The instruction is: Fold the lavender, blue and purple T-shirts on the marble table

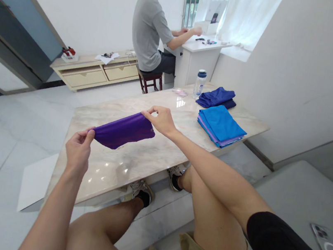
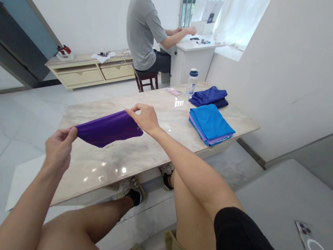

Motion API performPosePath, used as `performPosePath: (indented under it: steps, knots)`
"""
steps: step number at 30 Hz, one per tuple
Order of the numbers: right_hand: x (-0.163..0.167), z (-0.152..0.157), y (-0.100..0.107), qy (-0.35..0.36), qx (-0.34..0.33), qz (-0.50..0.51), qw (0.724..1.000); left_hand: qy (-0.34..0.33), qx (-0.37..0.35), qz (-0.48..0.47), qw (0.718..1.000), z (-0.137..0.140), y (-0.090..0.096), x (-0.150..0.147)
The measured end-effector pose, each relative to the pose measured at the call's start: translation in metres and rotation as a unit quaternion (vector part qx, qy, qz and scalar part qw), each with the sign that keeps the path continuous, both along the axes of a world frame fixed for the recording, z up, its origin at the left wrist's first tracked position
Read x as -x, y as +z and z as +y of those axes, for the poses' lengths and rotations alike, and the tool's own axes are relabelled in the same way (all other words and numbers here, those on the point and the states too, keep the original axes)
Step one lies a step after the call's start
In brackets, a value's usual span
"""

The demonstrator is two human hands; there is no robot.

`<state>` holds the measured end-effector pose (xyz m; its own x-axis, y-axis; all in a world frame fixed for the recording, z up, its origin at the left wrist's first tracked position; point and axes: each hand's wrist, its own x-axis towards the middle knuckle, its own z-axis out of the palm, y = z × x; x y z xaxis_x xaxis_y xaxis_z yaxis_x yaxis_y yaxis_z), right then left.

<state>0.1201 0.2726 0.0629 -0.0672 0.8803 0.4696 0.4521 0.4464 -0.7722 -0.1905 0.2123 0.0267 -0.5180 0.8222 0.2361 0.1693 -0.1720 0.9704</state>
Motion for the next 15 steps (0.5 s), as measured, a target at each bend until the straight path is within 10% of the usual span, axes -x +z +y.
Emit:
performPosePath:
  steps: [8,15]
  knots:
    - [-0.001,0.007,-0.015,0.049,0.131,0.006,0.990,-0.026,0.075,0.012,0.997,0.001,-0.017,0.014]
    - [-0.009,0.020,-0.060,0.049,0.347,-0.191,0.917,-0.058,0.311,0.109,0.942,-0.006,-0.051,0.025]
